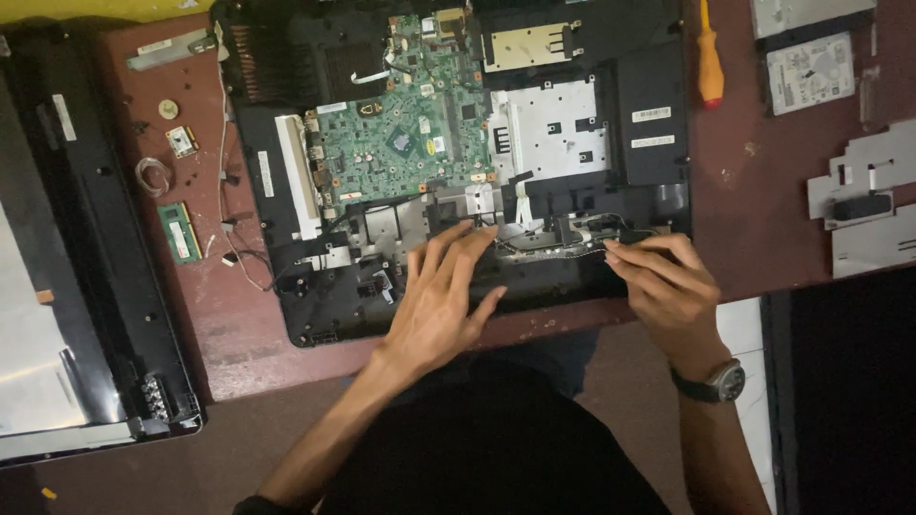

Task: Technician disassembling a laptop, removing screws with a screwdriver, and manipulating internal cables and components on a repair bench.

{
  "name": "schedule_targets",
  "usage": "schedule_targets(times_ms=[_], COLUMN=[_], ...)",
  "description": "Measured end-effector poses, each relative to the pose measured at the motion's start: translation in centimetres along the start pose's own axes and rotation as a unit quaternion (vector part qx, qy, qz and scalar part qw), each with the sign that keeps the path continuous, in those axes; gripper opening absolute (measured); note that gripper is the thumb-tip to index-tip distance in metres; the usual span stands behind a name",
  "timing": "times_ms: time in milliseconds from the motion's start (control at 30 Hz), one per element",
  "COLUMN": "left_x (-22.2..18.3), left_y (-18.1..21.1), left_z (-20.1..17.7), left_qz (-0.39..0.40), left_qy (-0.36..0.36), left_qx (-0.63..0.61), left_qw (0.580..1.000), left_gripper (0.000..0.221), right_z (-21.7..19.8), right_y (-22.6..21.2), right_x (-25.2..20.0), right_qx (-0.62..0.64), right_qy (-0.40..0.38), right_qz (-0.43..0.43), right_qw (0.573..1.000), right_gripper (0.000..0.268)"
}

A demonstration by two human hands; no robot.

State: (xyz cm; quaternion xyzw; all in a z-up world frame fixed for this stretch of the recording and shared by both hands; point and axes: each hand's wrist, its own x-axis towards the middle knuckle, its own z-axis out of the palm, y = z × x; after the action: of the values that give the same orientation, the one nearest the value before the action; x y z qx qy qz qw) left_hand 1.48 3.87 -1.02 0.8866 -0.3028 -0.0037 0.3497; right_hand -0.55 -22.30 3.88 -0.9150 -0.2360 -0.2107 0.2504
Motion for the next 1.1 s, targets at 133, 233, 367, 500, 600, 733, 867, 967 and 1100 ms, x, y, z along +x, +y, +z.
schedule_targets(times_ms=[133, 233, 367, 500, 600, 733, 867, 967, 1100], left_x=[0.1, 0.1, 0.1, 0.3, 0.0, -0.2, -0.2, -0.1, 0.1], left_y=[0.1, 0.0, 0.1, 0.1, 0.2, 0.7, 0.7, 1.0, 0.6], left_z=[-0.2, 0.0, 0.2, 0.0, 0.0, -0.8, -1.0, -1.5, -1.4], left_qz=[-0.007, -0.005, -0.006, -0.001, 0.010, 0.009, 0.003, 0.012, 0.010], left_qy=[-0.009, -0.004, -0.005, -0.003, 0.017, 0.028, 0.033, 0.024, 0.027], left_qx=[-0.004, -0.005, 0.000, 0.001, 0.012, 0.013, 0.007, 0.001, 0.009], left_qw=[1.000, 1.000, 1.000, 1.000, 1.000, 0.999, 0.999, 1.000, 1.000], left_gripper=[0.064, 0.066, 0.066, 0.065, 0.067, 0.070, 0.069, 0.070, 0.069], right_z=[1.3, 2.2, 3.1, 3.1, 2.0, 1.4, 4.3, 6.3, 6.4], right_y=[1.5, 2.6, 3.8, 3.3, 2.9, 1.5, 0.6, 0.0, -0.5], right_x=[-2.4, -3.8, -5.0, -3.8, -3.7, -3.5, -2.7, -3.1, -3.3], right_qx=[0.019, 0.021, -0.023, -0.036, -0.034, -0.020, 0.005, 0.010, 0.033], right_qy=[0.031, 0.049, 0.077, 0.138, 0.088, 0.033, 0.044, 0.029, -0.012], right_qz=[0.035, 0.051, 0.031, 0.000, -0.012, 0.012, -0.034, -0.033, -0.048], right_qw=[0.999, 0.997, 0.996, 0.990, 0.995, 0.999, 0.998, 0.999, 0.998], right_gripper=[0.021, 0.020, 0.024, 0.033, 0.020, 0.010, 0.021, 0.017, 0.012])
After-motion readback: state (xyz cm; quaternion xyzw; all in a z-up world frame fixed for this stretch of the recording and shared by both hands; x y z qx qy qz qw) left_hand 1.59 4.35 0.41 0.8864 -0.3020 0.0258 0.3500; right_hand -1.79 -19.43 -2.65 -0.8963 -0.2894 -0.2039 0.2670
